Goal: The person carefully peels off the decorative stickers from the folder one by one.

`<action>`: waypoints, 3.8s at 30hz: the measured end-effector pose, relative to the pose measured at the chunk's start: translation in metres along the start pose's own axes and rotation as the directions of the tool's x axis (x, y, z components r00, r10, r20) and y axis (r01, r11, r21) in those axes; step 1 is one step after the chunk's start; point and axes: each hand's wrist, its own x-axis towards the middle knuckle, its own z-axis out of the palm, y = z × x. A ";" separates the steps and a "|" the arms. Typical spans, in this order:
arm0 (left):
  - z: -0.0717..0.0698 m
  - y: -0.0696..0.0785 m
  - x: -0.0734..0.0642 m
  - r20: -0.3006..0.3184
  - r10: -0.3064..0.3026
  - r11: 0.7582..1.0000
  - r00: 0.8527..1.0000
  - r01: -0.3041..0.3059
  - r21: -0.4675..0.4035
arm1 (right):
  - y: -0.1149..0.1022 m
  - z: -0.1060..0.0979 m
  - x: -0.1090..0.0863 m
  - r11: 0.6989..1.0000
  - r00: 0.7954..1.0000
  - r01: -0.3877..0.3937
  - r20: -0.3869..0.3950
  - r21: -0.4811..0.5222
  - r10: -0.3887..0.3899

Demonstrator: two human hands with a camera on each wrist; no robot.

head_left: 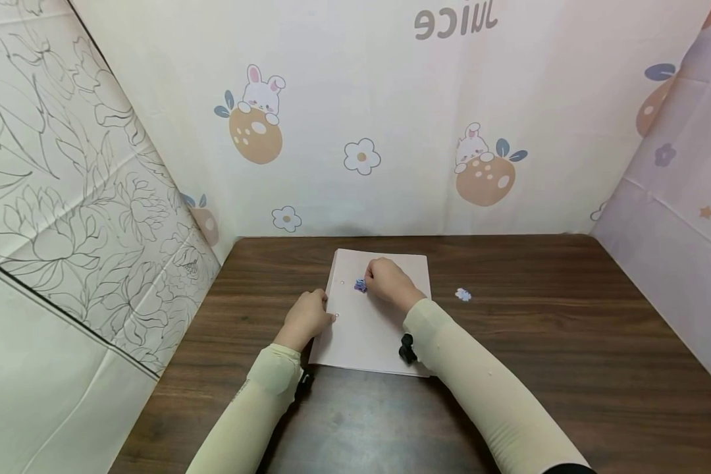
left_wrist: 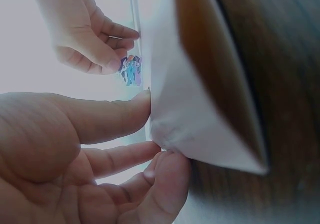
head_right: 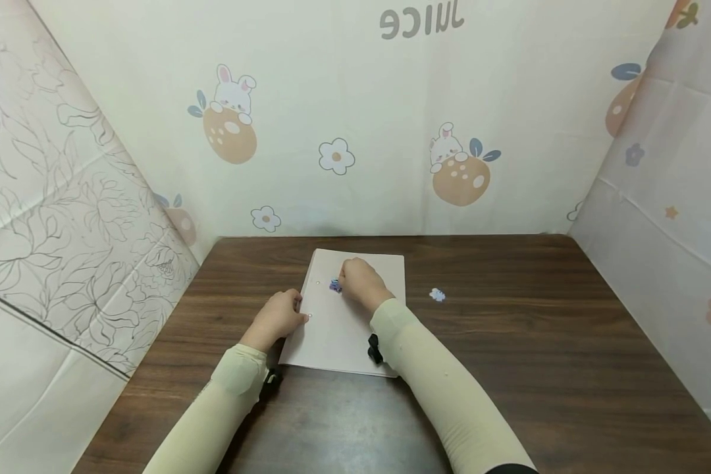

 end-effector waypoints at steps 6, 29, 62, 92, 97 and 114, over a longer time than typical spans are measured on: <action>0.001 -0.001 0.001 -0.003 0.004 1.000 1.000 -0.004 0.003 | 0.002 -0.001 -0.001 1.000 1.000 -0.004 0.019 0.012 0.004; 0.000 0.001 -0.001 0.007 -0.007 1.000 1.000 0.007 -0.003 | 0.010 -0.007 -0.011 1.000 0.999 -0.011 0.032 0.026 0.010; 0.004 -0.001 0.002 -0.004 -0.003 1.000 1.000 0.003 0.010 | 0.023 -0.020 -0.021 1.000 0.999 -0.018 0.035 0.002 0.018; 0.004 -0.001 0.002 -0.002 0.008 1.000 1.000 -0.008 0.018 | 0.039 -0.026 -0.026 1.000 0.999 -0.022 0.046 -0.017 0.023; 0.004 -0.001 0.001 -0.007 0.011 1.000 1.000 -0.011 0.017 | 0.040 -0.028 -0.028 1.000 0.999 -0.015 0.047 -0.025 0.016; 0.001 0.001 -0.001 -0.001 0.004 1.000 1.000 -0.004 0.007 | 0.047 -0.034 -0.033 0.999 0.998 -0.029 0.053 -0.033 0.031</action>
